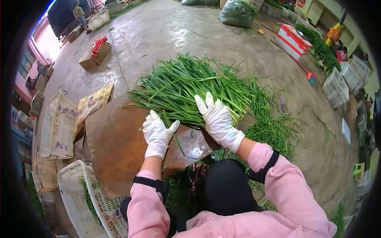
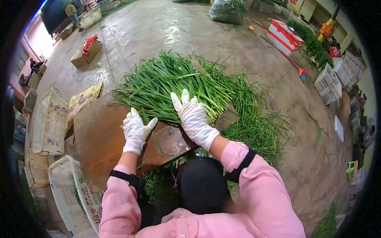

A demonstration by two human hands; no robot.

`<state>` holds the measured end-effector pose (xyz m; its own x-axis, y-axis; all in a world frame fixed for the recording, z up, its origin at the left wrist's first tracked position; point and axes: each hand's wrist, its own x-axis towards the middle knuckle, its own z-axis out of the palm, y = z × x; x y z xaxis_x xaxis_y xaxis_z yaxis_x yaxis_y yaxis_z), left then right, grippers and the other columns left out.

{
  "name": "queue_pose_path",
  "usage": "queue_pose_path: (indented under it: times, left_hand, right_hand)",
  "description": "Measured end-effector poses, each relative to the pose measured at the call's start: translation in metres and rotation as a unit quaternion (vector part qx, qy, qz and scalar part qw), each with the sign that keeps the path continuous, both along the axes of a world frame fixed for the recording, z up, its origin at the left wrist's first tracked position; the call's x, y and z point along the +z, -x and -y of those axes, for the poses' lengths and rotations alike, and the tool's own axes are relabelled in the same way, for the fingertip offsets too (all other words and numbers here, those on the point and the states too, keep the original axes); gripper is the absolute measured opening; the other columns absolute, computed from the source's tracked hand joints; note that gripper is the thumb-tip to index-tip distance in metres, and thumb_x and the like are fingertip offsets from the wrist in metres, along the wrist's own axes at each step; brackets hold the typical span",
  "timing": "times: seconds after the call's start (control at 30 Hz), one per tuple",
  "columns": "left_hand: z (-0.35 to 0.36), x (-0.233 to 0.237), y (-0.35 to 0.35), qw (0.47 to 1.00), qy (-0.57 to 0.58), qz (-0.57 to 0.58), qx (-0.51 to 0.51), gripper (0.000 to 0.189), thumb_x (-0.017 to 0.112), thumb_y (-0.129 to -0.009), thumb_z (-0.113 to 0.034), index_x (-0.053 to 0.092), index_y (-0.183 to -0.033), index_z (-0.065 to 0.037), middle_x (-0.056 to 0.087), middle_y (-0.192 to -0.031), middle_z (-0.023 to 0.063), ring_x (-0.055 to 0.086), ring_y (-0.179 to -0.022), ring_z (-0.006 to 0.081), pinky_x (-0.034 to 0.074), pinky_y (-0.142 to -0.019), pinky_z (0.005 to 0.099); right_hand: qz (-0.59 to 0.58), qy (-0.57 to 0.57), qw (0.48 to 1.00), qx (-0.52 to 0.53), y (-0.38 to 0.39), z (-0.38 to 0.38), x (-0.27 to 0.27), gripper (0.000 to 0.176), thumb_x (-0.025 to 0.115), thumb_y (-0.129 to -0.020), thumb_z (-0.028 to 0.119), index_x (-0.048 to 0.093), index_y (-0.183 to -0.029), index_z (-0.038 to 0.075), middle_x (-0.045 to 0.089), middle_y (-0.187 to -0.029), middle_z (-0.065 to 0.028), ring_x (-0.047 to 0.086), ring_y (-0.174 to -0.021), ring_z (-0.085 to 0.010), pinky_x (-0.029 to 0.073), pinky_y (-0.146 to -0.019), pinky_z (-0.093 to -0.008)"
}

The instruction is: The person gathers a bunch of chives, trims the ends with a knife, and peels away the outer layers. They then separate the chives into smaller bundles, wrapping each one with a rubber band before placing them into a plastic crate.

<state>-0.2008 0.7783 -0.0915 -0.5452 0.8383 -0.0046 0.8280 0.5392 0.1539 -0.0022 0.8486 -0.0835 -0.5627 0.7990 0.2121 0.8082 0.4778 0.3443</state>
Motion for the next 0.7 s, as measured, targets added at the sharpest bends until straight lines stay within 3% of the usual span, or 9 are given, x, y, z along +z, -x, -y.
queue_pose_path:
  times: [0.13, 0.23, 0.3, 0.33, 0.4, 0.5, 0.6, 0.63, 0.7]
  left_hand:
    - [-0.020, -0.022, 0.002, 0.999, -0.018, -0.024, -0.025, 0.100, 0.077, -0.075, -0.063, 0.046, -0.142, 0.005, 0.059, -0.126, 0.0167, 0.057, -0.115, 0.0348, 0.048, -0.098, 0.0429]
    - [-0.019, -0.046, 0.001, 0.994, -0.060, -0.076, -0.044, 0.069, 0.075, -0.079, -0.056, 0.065, -0.120, -0.002, 0.063, -0.114, 0.0146, 0.062, -0.102, 0.0330, 0.053, -0.086, 0.0424]
    - [-0.008, -0.055, 0.002, 0.981, -0.141, 0.039, -0.126, 0.043, 0.073, -0.084, -0.047, 0.071, -0.094, -0.005, 0.068, -0.096, 0.0157, 0.064, -0.094, 0.0359, 0.053, -0.083, 0.0464]
    - [0.006, -0.049, -0.009, 0.962, -0.227, 0.033, -0.146, 0.032, 0.073, -0.084, -0.038, 0.067, -0.074, -0.008, 0.066, -0.080, 0.0161, 0.064, -0.081, 0.0381, 0.053, -0.073, 0.0481]
    - [0.042, -0.034, -0.029, 0.949, -0.210, 0.070, -0.226, 0.033, 0.074, -0.082, -0.030, 0.062, -0.063, -0.007, 0.062, -0.071, 0.0173, 0.062, -0.070, 0.0396, 0.053, -0.068, 0.0496]
    - [0.118, -0.013, -0.053, 0.921, -0.029, 0.144, -0.360, 0.028, 0.070, -0.084, -0.029, 0.066, -0.067, -0.008, 0.066, -0.075, 0.0187, 0.065, -0.074, 0.0394, 0.053, -0.068, 0.0501]
    - [0.197, 0.007, -0.039, 0.794, 0.336, 0.243, -0.444, 0.033, 0.072, -0.081, -0.040, 0.075, -0.092, -0.009, 0.073, -0.088, 0.0157, 0.070, -0.083, 0.0382, 0.056, -0.077, 0.0436]
    - [0.211, 0.017, -0.036, 0.711, 0.497, 0.237, -0.437, 0.040, 0.074, -0.080, -0.046, 0.076, -0.100, -0.011, 0.074, -0.094, 0.0151, 0.071, -0.090, 0.0371, 0.056, -0.080, 0.0428]
    - [0.243, 0.037, -0.020, 0.763, 0.469, 0.165, -0.413, 0.047, 0.074, -0.080, -0.051, 0.076, -0.106, -0.012, 0.075, -0.097, 0.0158, 0.071, -0.094, 0.0368, 0.057, -0.083, 0.0449]
  right_hand:
    - [-0.046, 0.008, 0.998, 0.039, -0.002, -0.004, 0.004, 0.078, 0.059, -0.085, 0.015, 0.033, -0.158, 0.012, 0.050, -0.148, -0.0244, 0.061, -0.089, -0.0259, 0.050, -0.065, -0.0378]
    - [-0.055, 0.005, 0.997, 0.057, -0.002, 0.000, 0.005, 0.078, 0.059, -0.083, 0.014, 0.034, -0.157, 0.008, 0.051, -0.146, -0.0263, 0.061, -0.088, -0.0267, 0.050, -0.066, -0.0394]
    - [-0.059, 0.025, 0.997, 0.037, 0.001, -0.001, 0.001, 0.103, 0.081, -0.072, 0.035, 0.031, -0.158, 0.008, 0.048, -0.147, -0.0269, 0.061, -0.098, -0.0300, 0.051, -0.076, -0.0406]
    - [-0.065, 0.043, 0.997, 0.029, 0.004, -0.001, 0.002, 0.103, 0.081, -0.071, 0.035, 0.031, -0.157, 0.008, 0.048, -0.147, -0.0270, 0.062, -0.098, -0.0296, 0.051, -0.076, -0.0411]
    - [-0.062, 0.038, 0.997, 0.027, 0.006, 0.001, 0.001, 0.104, 0.082, -0.071, 0.034, 0.031, -0.157, 0.008, 0.048, -0.147, -0.0272, 0.062, -0.097, -0.0298, 0.051, -0.076, -0.0418]
    - [-0.042, 0.054, 0.997, 0.026, 0.003, 0.010, 0.012, 0.105, 0.082, -0.072, 0.039, 0.029, -0.158, 0.007, 0.044, -0.150, -0.0289, 0.062, -0.106, -0.0362, 0.053, -0.084, -0.0448]
    - [-0.029, 0.173, 0.981, 0.084, -0.004, 0.026, 0.048, 0.109, 0.081, -0.073, 0.058, 0.032, -0.157, 0.007, 0.034, -0.158, -0.0270, 0.051, -0.129, -0.0479, 0.051, -0.097, -0.0493]
    - [-0.065, 0.205, 0.970, 0.112, -0.010, 0.027, 0.064, 0.100, 0.077, -0.079, 0.058, 0.038, -0.154, 0.004, 0.039, -0.155, -0.0265, 0.049, -0.134, -0.0443, 0.047, -0.105, -0.0461]
    - [-0.341, 0.313, 0.878, 0.122, -0.032, 0.016, 0.090, 0.088, 0.071, -0.085, 0.056, 0.045, -0.149, 0.001, 0.046, -0.151, -0.0259, 0.048, -0.137, -0.0371, 0.044, -0.110, -0.0402]
